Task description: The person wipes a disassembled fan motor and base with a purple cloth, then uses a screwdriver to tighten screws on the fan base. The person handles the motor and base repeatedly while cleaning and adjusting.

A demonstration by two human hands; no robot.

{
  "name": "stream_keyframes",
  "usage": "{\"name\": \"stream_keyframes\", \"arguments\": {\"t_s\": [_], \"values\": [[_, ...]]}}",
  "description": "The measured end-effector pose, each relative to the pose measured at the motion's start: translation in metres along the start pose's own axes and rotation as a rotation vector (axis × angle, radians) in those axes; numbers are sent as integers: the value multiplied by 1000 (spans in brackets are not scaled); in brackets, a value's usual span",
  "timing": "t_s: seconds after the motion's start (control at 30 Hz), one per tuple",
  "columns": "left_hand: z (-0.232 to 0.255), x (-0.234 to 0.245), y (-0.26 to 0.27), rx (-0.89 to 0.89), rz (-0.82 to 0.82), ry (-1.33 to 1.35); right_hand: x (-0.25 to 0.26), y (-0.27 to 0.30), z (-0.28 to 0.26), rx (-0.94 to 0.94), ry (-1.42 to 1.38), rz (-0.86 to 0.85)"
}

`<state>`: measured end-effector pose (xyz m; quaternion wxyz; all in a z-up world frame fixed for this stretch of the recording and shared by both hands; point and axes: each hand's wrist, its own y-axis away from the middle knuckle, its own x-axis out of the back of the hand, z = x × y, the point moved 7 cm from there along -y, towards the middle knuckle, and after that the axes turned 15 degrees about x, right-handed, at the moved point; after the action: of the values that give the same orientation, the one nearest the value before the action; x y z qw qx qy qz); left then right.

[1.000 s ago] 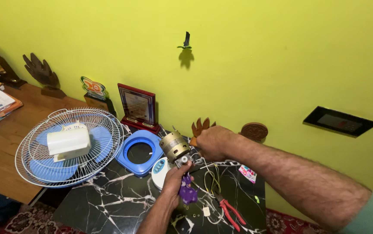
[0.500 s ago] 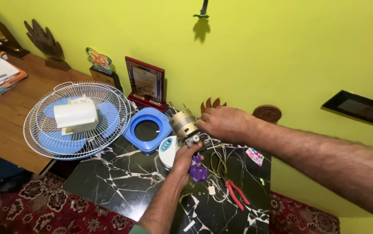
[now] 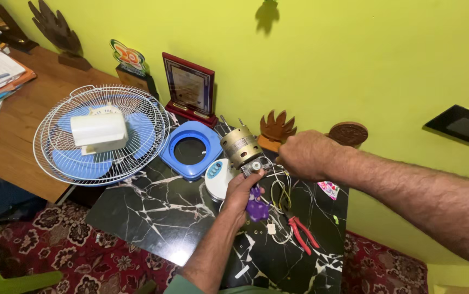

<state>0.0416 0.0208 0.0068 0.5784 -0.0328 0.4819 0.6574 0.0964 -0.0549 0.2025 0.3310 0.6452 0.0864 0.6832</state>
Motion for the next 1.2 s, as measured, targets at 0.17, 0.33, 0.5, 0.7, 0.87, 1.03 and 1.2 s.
{"name": "stream_keyframes", "arguments": {"t_s": [0.17, 0.33, 0.5, 0.7, 0.87, 1.03, 1.2], "values": [[4, -1, 1, -16, -57, -33, 10, 5, -4, 81, 20, 78], [3, 5, -2, -42, -127, -33, 12, 11, -11, 258, 94, 184], [1, 5, -5, -62, -114, -31, 14, 15, -20, 355, 222, 248], [-1, 4, -4, -25, -81, -7, 13, 7, 2, 166, -107, 236], [1, 0, 3, -30, -83, -25, 22, 13, 7, 32, -166, 170], [-1, 11, 10, 31, -13, -200, 26, 35, 20, -24, -231, 192], [11, 72, 29, -96, 167, -144, -38, 69, 72, -268, -755, 811]]}}
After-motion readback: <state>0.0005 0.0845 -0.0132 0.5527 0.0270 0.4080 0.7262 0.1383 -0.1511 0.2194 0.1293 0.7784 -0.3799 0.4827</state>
